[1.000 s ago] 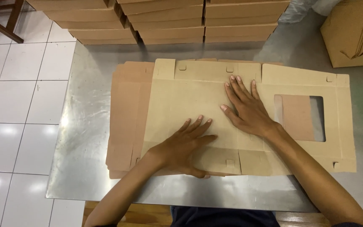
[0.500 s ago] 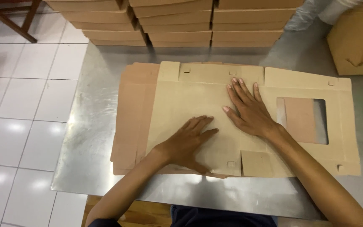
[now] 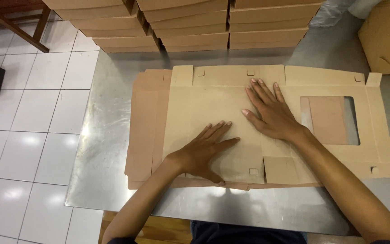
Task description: The person folds flat cardboard sheets into box shapes on a metal table. They align the panels, fold the flaps, and tuck tabs to form the box structure, repeating the process for multiple units.
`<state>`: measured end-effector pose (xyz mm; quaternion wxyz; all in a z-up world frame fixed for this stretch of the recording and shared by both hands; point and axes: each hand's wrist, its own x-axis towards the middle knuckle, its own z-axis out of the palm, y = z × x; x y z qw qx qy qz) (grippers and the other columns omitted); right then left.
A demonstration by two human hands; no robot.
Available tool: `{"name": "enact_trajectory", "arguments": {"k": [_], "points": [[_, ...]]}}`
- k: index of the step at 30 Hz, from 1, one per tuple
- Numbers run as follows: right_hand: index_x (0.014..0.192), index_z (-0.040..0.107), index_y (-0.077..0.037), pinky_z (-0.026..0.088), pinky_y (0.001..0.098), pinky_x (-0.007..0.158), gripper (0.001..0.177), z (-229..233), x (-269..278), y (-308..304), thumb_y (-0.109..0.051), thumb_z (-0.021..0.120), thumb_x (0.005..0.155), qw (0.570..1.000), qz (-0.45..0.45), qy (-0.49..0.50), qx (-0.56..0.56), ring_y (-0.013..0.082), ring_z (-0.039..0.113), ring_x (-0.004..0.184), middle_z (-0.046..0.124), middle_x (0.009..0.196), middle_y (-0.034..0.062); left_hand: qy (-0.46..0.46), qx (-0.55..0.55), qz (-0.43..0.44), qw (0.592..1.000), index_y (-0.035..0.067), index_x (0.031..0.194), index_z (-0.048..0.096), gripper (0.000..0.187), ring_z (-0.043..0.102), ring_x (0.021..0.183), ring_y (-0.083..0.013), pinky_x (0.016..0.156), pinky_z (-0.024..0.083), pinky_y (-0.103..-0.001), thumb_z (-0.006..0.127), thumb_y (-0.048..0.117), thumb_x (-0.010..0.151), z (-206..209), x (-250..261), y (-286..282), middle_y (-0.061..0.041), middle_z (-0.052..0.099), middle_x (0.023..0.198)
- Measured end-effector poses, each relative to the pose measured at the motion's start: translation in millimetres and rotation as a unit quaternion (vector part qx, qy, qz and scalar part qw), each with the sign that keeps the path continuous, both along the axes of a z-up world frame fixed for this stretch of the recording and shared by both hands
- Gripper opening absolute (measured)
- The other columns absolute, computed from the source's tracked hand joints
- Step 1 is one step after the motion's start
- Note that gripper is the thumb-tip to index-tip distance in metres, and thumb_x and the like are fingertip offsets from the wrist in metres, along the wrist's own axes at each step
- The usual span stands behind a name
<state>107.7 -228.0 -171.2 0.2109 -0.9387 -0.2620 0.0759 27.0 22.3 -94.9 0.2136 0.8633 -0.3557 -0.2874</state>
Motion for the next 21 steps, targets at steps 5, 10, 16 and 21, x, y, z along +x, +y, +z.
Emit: {"name": "enact_trajectory", "arguments": {"k": [5, 10, 16, 21], "points": [[0.160, 0.024, -0.006, -0.014, 0.0531, 0.122, 0.071, 5, 3, 1, -0.047, 0.039, 0.104, 1.000, -0.007, 0.006, 0.022, 0.0311, 0.003, 0.157, 0.012, 0.169, 0.0178, 0.035, -0.053, 0.015, 0.998, 0.015, 0.154, 0.044, 0.106, 0.012, 0.155, -0.0473, 0.125, 0.001, -0.058, 0.089, 0.036, 0.060, -10, 8, 9, -0.029, 0.018, 0.167], [0.160, 0.025, -0.007, -0.012, 0.0537, 0.122, 0.070, 3, 3, -1, -0.046, 0.041, 0.104, 1.000, -0.006, -0.003, 0.024, 0.0312, 0.005, 0.156, 0.013, 0.169, 0.0175, 0.063, -0.175, 0.044, 0.982, 0.007, 0.143, 0.057, 0.087, 0.026, 0.146, -0.0572, 0.120, 0.008, -0.070, 0.086, 0.030, 0.064, -2, 12, 18, -0.037, 0.041, 0.153], [0.159, 0.028, -0.007, -0.010, 0.0552, 0.122, 0.069, 4, 3, -2, -0.044, 0.042, 0.104, 0.999, -0.002, -0.006, 0.033, 0.0322, 0.008, 0.156, 0.015, 0.168, 0.0194, -0.038, -0.248, 0.105, 0.962, 0.006, 0.130, 0.067, 0.051, 0.070, 0.111, -0.0454, 0.110, 0.036, -0.068, 0.080, 0.011, 0.081, -7, 22, 35, -0.021, 0.074, 0.120], [0.156, 0.035, -0.006, -0.006, 0.0579, 0.122, 0.062, 6, 5, -4, -0.040, 0.043, 0.105, 0.997, -0.003, -0.001, 0.071, 0.0348, 0.014, 0.155, 0.022, 0.166, 0.0213, -0.137, -0.224, 0.149, 0.953, 0.013, 0.115, 0.077, 0.031, 0.074, 0.103, -0.0323, 0.104, 0.050, -0.051, 0.081, 0.014, 0.085, -26, 35, 38, -0.011, 0.079, 0.109]]}}
